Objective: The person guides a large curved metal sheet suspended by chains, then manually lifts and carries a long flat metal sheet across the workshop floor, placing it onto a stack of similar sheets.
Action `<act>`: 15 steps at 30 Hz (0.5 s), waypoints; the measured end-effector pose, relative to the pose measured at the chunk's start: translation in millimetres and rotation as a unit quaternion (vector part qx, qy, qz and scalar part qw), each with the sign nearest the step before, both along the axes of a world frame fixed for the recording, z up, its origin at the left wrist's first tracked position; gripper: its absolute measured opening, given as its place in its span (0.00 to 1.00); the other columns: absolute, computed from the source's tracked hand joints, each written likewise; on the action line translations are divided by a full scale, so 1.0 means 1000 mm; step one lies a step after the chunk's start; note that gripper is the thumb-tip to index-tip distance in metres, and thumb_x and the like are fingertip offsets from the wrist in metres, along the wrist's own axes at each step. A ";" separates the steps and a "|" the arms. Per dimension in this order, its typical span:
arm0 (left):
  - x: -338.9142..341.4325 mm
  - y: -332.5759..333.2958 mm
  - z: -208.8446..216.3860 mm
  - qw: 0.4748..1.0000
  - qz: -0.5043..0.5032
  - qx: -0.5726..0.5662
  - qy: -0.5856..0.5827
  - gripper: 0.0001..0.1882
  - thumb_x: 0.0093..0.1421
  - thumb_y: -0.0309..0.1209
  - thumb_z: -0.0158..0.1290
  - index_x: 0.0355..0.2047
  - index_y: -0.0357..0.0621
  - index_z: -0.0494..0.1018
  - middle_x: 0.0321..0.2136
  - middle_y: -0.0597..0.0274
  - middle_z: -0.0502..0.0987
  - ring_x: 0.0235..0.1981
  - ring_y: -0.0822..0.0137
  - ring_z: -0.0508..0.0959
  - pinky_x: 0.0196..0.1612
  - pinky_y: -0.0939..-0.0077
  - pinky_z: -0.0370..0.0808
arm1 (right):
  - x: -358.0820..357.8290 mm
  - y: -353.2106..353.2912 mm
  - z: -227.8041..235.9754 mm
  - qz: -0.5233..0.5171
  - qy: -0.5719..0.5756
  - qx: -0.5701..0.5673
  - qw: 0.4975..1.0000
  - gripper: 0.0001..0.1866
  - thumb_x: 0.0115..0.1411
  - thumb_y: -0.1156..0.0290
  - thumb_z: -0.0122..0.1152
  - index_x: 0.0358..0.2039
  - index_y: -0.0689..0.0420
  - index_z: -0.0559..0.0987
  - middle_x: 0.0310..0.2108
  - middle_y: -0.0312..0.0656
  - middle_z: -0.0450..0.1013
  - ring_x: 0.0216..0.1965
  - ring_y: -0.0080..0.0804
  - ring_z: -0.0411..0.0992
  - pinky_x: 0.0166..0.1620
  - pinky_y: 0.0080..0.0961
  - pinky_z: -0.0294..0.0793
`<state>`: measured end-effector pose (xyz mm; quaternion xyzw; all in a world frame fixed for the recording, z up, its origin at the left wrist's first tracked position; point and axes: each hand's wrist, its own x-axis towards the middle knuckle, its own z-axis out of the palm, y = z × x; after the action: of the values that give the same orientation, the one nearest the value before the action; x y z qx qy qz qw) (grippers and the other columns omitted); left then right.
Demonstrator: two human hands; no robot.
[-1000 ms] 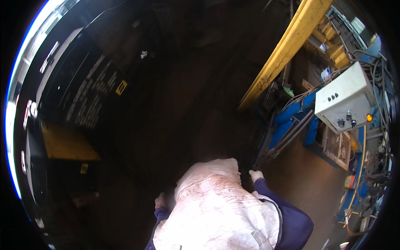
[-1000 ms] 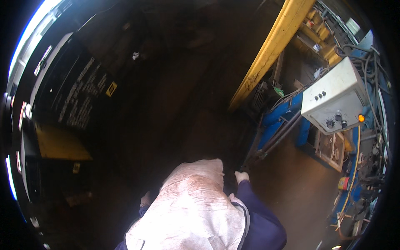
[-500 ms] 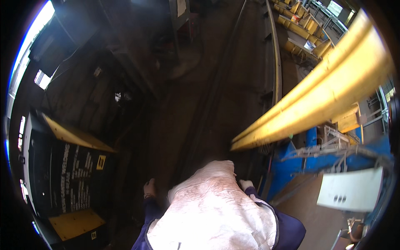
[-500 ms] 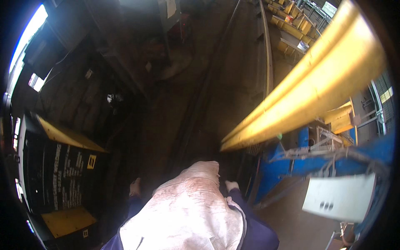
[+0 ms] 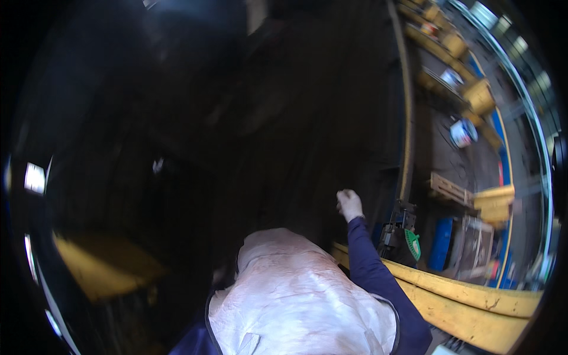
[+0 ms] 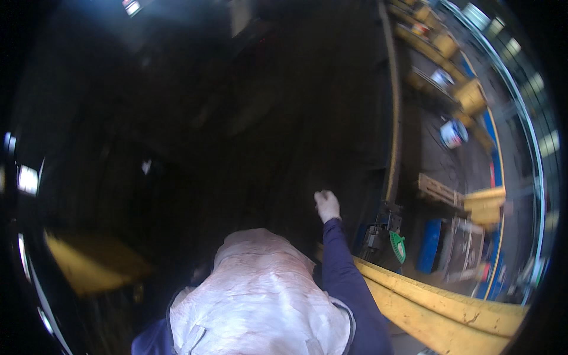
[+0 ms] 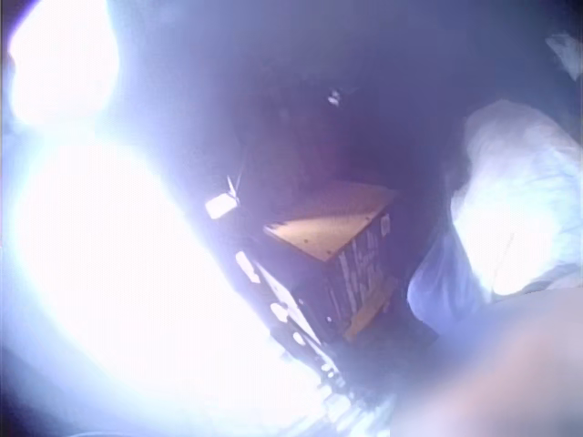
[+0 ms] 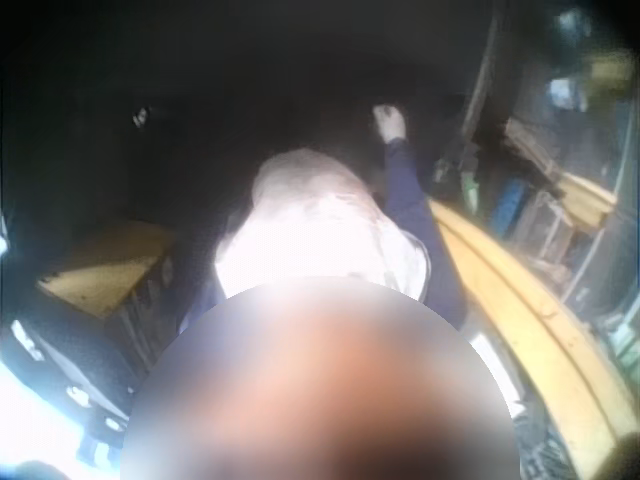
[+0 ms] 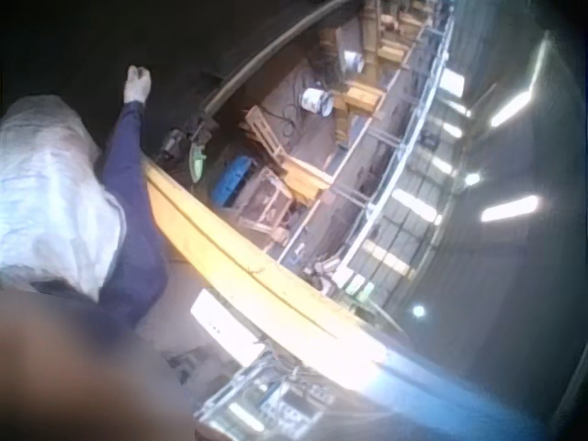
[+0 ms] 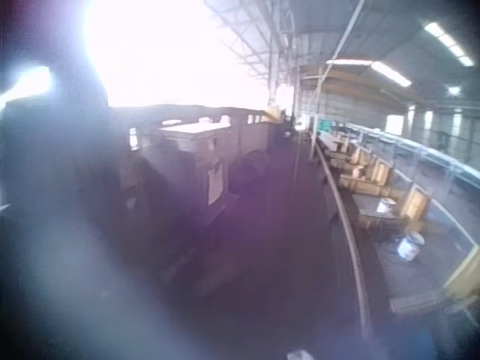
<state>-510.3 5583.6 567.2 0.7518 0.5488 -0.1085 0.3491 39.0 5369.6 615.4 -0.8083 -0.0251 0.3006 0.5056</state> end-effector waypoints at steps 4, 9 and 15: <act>0.076 0.132 -0.015 0.999 0.006 -0.036 0.005 0.25 0.65 0.42 0.58 0.54 0.34 0.76 0.47 0.48 0.81 0.46 0.53 0.80 0.49 0.60 0.77 | -0.022 -0.029 -0.104 -0.058 -0.022 -0.256 0.965 0.35 0.61 0.48 0.64 0.57 0.67 0.78 0.51 0.68 0.77 0.59 0.62 0.74 0.61 0.45 0.72; 0.216 0.317 -0.006 0.951 0.214 -0.162 -0.155 0.25 0.66 0.41 0.58 0.55 0.34 0.75 0.45 0.52 0.81 0.42 0.57 0.81 0.45 0.62 0.78 | -0.101 -0.064 -0.147 -0.024 0.077 -0.248 0.966 0.27 0.66 0.48 0.53 0.58 0.48 0.81 0.61 0.55 0.74 0.61 0.54 0.73 0.62 0.42 0.73; 0.388 0.397 0.121 0.933 0.226 -0.090 -0.266 0.26 0.66 0.44 0.57 0.53 0.32 0.76 0.42 0.56 0.81 0.37 0.61 0.80 0.38 0.64 0.77 | -0.023 0.001 -0.092 -0.040 0.229 -0.314 0.920 0.27 0.64 0.47 0.55 0.56 0.50 0.82 0.57 0.56 0.76 0.60 0.53 0.74 0.60 0.41 0.74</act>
<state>-122.5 5980.1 687.9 0.5750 0.5789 0.1287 0.5637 16.3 5370.2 523.4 -0.8348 0.2196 0.4498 0.2290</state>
